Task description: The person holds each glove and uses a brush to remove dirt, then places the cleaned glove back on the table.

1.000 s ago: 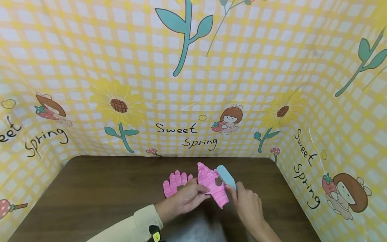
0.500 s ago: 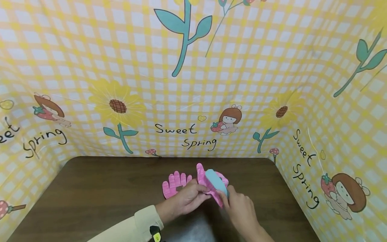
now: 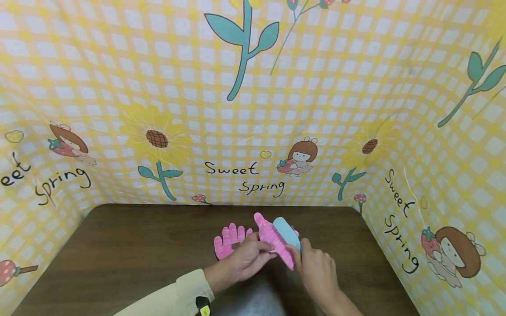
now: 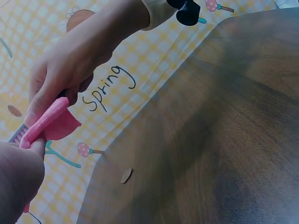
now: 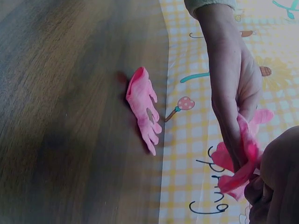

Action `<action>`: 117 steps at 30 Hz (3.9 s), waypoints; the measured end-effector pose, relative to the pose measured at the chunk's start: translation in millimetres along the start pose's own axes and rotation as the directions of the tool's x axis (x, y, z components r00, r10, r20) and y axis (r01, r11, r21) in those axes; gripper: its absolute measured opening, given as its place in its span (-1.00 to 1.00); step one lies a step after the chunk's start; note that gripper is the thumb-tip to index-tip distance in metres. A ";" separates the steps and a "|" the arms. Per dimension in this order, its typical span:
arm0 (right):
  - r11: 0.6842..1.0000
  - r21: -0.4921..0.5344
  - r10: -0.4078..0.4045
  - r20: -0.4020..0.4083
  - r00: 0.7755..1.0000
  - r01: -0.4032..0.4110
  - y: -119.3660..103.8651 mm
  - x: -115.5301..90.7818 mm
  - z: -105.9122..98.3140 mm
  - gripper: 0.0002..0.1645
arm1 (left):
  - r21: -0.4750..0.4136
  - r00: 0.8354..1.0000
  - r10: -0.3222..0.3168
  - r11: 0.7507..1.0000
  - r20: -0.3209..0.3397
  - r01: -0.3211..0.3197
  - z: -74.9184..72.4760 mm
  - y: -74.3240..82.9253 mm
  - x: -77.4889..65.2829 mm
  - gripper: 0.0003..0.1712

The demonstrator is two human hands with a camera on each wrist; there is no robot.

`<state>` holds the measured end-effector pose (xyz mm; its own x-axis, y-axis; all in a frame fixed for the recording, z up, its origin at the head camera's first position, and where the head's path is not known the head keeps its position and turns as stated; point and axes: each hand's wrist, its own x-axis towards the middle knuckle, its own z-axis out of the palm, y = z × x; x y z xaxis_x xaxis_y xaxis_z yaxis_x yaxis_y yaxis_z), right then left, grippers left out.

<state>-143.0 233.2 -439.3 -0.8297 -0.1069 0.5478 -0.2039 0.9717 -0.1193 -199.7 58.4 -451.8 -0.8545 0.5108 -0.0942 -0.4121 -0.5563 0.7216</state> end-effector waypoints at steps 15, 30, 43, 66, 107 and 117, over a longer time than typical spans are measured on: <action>0.991 0.052 0.116 0.097 0.989 -0.121 18.5 7.6 -1.8 -0.56 | -0.004 1.000 0.015 1.000 -0.001 -0.015 4.4 -4.6 0.6 -0.30; 0.993 0.109 -0.046 0.128 0.991 0.032 -10.2 3.4 -1.3 -0.73 | -0.013 0.998 0.013 1.000 0.067 -0.012 -2.9 0.8 -0.9 -0.19; 0.996 0.081 0.018 0.109 0.994 -0.027 -2.3 11.0 0.1 -0.71 | 0.007 0.999 -0.020 1.000 0.032 0.019 -3.0 4.7 -3.1 -0.20; 0.990 0.093 0.095 0.099 0.990 -0.105 14.3 14.9 0.4 -0.55 | 0.002 0.999 -0.025 1.000 0.049 0.025 -2.8 1.8 -7.4 -0.21; 0.984 0.155 0.072 0.128 0.989 -0.091 2.0 17.2 -1.7 -0.67 | -0.006 0.999 -0.014 1.000 0.052 0.014 -2.0 8.8 -8.7 -0.18; 0.979 0.143 0.122 0.151 0.981 -0.143 14.0 16.2 -2.1 -0.61 | 0.009 0.999 -0.029 1.000 0.034 0.029 -1.1 5.7 -11.2 -0.20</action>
<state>-158.2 245.6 -430.3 -0.9172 -0.0185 0.3979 -0.1551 0.9367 -0.3140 -192.8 48.8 -447.3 -0.8308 0.5490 -0.0917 -0.4338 -0.5354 0.7247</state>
